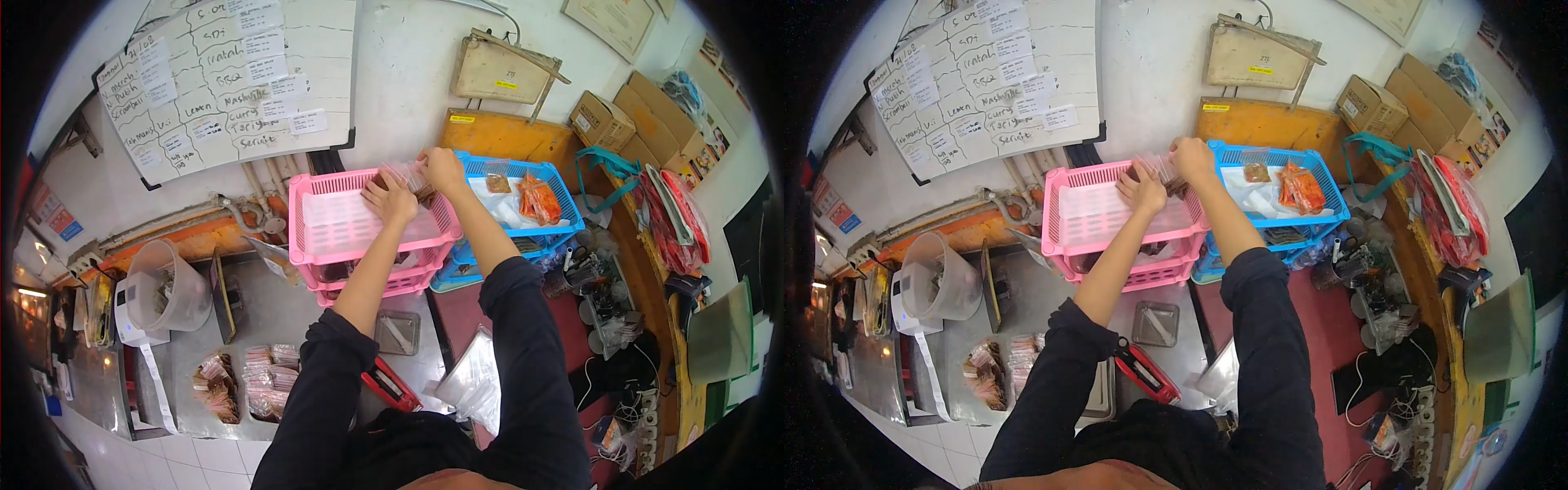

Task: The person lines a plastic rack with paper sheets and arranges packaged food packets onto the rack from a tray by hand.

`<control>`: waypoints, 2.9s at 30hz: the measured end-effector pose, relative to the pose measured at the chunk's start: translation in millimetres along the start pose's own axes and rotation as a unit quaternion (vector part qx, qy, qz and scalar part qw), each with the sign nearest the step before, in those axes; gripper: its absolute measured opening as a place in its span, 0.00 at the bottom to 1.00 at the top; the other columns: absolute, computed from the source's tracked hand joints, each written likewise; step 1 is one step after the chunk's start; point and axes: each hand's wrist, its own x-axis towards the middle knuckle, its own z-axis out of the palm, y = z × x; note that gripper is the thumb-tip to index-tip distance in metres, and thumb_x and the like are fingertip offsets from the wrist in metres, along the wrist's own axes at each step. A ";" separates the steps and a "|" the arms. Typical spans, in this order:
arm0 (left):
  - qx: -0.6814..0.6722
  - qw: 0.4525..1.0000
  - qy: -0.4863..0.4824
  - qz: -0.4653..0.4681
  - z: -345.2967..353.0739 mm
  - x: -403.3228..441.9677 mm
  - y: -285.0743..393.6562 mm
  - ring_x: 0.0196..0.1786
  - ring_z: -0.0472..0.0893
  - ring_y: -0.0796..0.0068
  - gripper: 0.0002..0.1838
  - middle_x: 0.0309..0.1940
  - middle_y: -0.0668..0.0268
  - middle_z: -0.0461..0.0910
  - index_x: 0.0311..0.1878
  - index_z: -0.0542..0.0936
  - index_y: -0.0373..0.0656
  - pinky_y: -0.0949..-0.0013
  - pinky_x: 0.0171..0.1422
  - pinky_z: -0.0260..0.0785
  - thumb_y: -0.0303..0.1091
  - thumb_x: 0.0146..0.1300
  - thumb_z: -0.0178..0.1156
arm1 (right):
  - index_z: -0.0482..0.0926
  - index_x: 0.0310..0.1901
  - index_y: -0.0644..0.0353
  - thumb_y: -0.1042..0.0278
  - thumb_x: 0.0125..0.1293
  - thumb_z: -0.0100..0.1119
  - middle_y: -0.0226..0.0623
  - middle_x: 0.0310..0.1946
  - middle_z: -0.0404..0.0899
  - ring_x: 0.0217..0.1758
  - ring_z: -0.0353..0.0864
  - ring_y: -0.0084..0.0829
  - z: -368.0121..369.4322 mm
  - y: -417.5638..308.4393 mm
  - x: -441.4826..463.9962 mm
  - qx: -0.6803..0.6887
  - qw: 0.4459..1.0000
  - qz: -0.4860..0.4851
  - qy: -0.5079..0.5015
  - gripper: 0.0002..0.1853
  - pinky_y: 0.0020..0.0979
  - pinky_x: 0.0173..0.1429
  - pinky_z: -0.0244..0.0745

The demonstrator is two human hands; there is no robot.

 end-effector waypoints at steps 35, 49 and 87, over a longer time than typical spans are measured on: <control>-0.116 0.936 0.033 0.331 -226.8 -162.2 -153.9 0.56 0.70 0.58 0.26 0.52 0.54 0.70 0.56 0.69 0.39 0.64 0.60 0.61 0.27 0.52 0.60 | 0.77 0.44 0.63 0.75 0.62 0.55 0.31 0.31 0.80 0.28 0.75 0.17 73.4 -120.5 -409.2 0.531 0.790 0.232 -0.199 0.09 0.20 0.29 0.69; 0.198 0.945 -0.207 0.160 -214.5 -300.3 -395.7 0.50 0.73 0.57 0.19 0.46 0.60 0.72 0.46 0.76 0.46 0.58 0.52 0.66 0.33 0.48 0.63 | 0.67 0.52 0.57 0.75 0.48 0.58 0.46 0.54 0.64 0.51 0.73 0.46 246.1 -191.4 -433.6 0.041 0.964 -0.093 -0.248 0.25 0.42 0.44 0.78; 0.298 0.868 -0.325 0.230 -142.2 -211.3 -393.8 0.40 0.79 0.54 0.09 0.35 0.55 0.78 0.34 0.79 0.39 0.56 0.43 0.72 0.33 0.55 0.54 | 0.76 0.53 0.63 0.72 0.54 0.62 0.41 0.38 0.83 0.35 0.82 0.30 262.4 -181.4 -426.9 0.368 0.899 0.218 -0.096 0.22 0.28 0.41 0.76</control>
